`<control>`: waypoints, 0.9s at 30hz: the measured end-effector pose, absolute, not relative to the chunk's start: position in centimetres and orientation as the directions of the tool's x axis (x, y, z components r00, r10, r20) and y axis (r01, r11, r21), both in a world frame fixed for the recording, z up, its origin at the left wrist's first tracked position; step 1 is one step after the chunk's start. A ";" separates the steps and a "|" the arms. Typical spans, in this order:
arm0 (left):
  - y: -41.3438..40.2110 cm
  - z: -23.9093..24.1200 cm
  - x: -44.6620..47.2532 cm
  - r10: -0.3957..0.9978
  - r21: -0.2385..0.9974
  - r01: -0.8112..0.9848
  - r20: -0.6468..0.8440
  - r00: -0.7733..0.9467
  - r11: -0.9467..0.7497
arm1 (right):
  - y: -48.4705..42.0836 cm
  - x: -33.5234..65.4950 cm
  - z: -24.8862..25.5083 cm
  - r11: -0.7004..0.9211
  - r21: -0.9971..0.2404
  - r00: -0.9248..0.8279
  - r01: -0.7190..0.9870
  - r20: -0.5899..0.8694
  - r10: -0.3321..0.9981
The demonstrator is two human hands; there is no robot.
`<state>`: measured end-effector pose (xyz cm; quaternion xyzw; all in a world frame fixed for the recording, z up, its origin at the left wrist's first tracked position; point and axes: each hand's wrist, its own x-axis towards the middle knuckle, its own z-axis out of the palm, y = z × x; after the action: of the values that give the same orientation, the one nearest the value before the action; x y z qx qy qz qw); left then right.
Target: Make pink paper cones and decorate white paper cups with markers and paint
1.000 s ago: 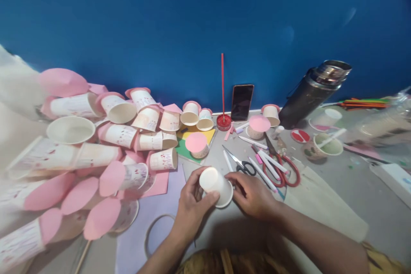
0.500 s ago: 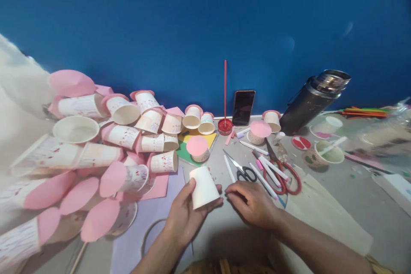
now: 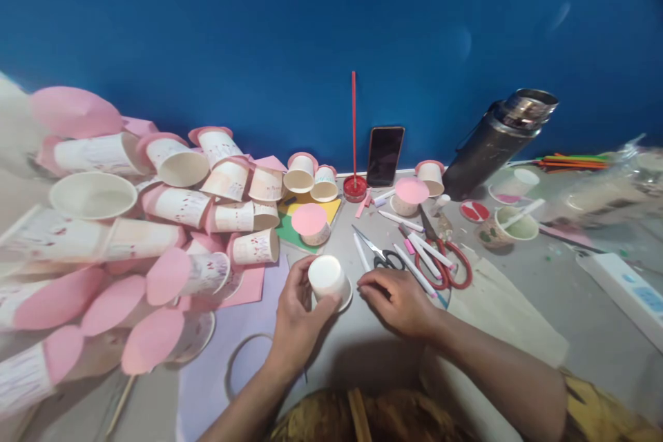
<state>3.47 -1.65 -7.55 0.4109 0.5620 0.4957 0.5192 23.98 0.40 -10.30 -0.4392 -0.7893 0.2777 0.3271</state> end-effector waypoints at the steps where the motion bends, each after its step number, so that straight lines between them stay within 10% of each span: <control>1: -1.7 -7.5 3.5 0.982 0.991 0.029 -0.124 -0.140 0.129 | 0.4 24.0 -10.3 0.452 -0.727 -0.397 0.516 0.265 0.879; 10: -2.1 -7.4 3.7 0.989 0.966 0.255 -0.007 -0.148 0.045 | 0.4 23.9 -9.7 0.463 -0.726 -0.443 0.507 0.241 0.863; 27: -2.9 -6.7 4.3 0.997 0.993 0.088 -0.078 -0.021 0.079 | -0.1 24.5 -10.2 0.625 -0.381 -0.517 0.681 0.354 0.779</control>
<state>4.34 -2.91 -6.72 0.4971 0.5454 0.4618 0.4921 24.55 -0.07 -10.19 -0.4220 -0.8654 0.0973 0.2521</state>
